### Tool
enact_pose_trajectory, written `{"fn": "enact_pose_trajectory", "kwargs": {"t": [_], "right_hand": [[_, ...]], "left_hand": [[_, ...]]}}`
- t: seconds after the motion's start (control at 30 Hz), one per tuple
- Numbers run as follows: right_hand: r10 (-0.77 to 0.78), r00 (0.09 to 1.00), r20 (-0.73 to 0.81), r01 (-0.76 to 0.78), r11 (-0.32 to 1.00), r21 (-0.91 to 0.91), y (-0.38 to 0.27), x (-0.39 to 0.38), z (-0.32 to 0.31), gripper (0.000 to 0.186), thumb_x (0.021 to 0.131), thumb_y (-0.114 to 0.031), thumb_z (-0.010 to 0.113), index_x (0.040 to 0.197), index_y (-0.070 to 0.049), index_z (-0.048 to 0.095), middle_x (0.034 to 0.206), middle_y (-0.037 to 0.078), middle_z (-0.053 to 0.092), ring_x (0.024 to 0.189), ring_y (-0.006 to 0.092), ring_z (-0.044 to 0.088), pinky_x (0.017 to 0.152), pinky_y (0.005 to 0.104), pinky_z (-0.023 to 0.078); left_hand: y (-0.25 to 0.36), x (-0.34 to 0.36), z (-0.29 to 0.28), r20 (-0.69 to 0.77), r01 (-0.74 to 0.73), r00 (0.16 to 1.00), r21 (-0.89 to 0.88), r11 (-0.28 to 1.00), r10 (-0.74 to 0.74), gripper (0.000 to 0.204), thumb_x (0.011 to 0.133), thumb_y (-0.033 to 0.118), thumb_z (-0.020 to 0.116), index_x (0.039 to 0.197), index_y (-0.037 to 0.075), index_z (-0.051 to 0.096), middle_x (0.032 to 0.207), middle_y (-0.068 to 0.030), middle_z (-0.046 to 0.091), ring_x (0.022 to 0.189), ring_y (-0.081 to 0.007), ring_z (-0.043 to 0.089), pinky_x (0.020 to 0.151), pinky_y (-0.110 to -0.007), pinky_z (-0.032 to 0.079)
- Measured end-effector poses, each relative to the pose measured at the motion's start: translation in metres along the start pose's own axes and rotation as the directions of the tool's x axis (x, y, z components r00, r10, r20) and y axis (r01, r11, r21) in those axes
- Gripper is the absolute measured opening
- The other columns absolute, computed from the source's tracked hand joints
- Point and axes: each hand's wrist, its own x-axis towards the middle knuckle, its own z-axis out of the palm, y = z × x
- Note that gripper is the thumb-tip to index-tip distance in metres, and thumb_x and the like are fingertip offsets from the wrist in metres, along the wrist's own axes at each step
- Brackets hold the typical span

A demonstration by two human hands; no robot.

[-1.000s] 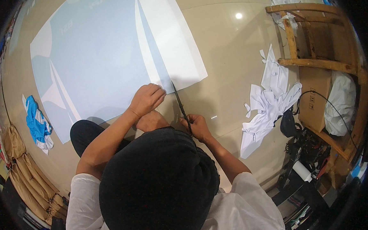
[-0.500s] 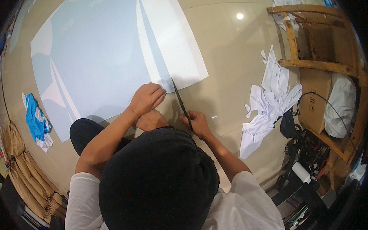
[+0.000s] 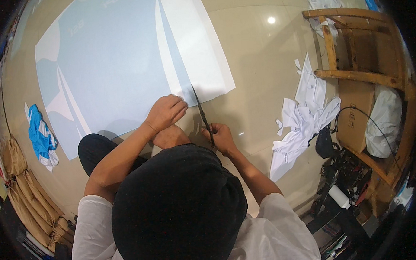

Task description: The person sits on the floor and smooths out a large piece of light blue fabric. They then use a pair of scissors to cut the fabric along a specific pattern, trimming the edges and shaping the material.

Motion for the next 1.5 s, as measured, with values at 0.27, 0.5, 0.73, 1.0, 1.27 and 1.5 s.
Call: {"fn": "enact_pose_trajectory", "kwargs": {"t": [0.27, 0.5, 0.73, 1.0, 1.27, 1.5], "right_hand": [[-0.027, 1.0, 0.005, 0.027, 1.0, -0.01, 0.003, 0.001, -0.001, 0.033, 0.096, -0.024, 0.079, 0.074, -0.006, 0.064, 0.061, -0.002, 0.057, 0.051, 0.0082, 0.05, 0.046, 0.0288, 0.038], [-0.028, 1.0, 0.005, 0.028, 0.999, -0.019, 0.004, 0.001, -0.001, 0.032, 0.095, -0.024, 0.08, 0.074, -0.005, 0.065, 0.062, -0.001, 0.057, 0.051, 0.0082, 0.052, 0.046, 0.0285, 0.041], [0.005, 1.0, -0.015, -0.005, 1.0, -0.018, -0.001, 0.0, 0.0, 0.033, 0.094, -0.026, 0.081, 0.074, -0.005, 0.066, 0.062, -0.002, 0.057, 0.051, 0.0083, 0.051, 0.046, 0.0286, 0.041], [-0.008, 1.0, -0.017, 0.008, 1.0, 0.007, -0.009, 0.016, 0.002, 0.035, 0.093, -0.032, 0.08, 0.075, -0.004, 0.068, 0.061, -0.001, 0.057, 0.052, 0.0095, 0.052, 0.047, 0.0293, 0.038], [0.009, 1.0, 0.0, -0.009, 0.999, 0.031, -0.02, 0.02, 0.007, 0.034, 0.093, -0.031, 0.08, 0.076, -0.005, 0.067, 0.059, 0.0, 0.058, 0.048, 0.0098, 0.052, 0.045, 0.0284, 0.038], [0.019, 1.0, -0.001, -0.019, 0.999, 0.044, -0.021, 0.021, 0.006, 0.033, 0.093, -0.028, 0.08, 0.075, -0.005, 0.066, 0.06, 0.0, 0.059, 0.048, 0.0093, 0.053, 0.045, 0.0274, 0.039]], "left_hand": [[0.001, 0.001, -0.001, -0.004, 0.004, 1.0, 0.001, 1.0, -0.004, 0.014, 0.088, 0.015, 0.076, 0.1, 0.012, 0.069, 0.095, -0.002, 0.061, 0.089, -0.0221, 0.062, 0.076, -0.037, 0.052], [0.002, 0.001, -0.002, 0.012, 0.01, 1.0, 0.007, 1.0, -0.01, 0.014, 0.088, 0.015, 0.076, 0.1, 0.012, 0.069, 0.095, -0.0019, 0.061, 0.088, -0.0219, 0.062, 0.076, -0.037, 0.052], [0.001, 0.0, -0.002, -0.002, 0.002, 1.0, -0.004, 1.0, -0.002, 0.014, 0.088, 0.015, 0.076, 0.1, 0.012, 0.07, 0.095, -0.0016, 0.061, 0.088, -0.0216, 0.062, 0.076, -0.036, 0.052], [0.001, -0.001, -0.001, 0.003, 0.004, 1.0, 0.0, 1.0, -0.004, 0.013, 0.089, 0.015, 0.076, 0.101, 0.013, 0.07, 0.097, -0.0012, 0.062, 0.089, -0.0214, 0.062, 0.077, -0.036, 0.052], [0.0, -0.001, -0.002, 0.007, 0.004, 1.0, -0.022, 1.0, -0.004, 0.013, 0.089, 0.015, 0.076, 0.101, 0.012, 0.07, 0.097, -0.0026, 0.063, 0.089, -0.0235, 0.063, 0.076, -0.038, 0.053], [0.0, -0.001, -0.003, 0.01, 0.004, 1.0, -0.031, 1.0, -0.004, 0.013, 0.089, 0.015, 0.075, 0.101, 0.012, 0.07, 0.097, -0.0025, 0.063, 0.089, -0.0237, 0.063, 0.076, -0.038, 0.053]]}}
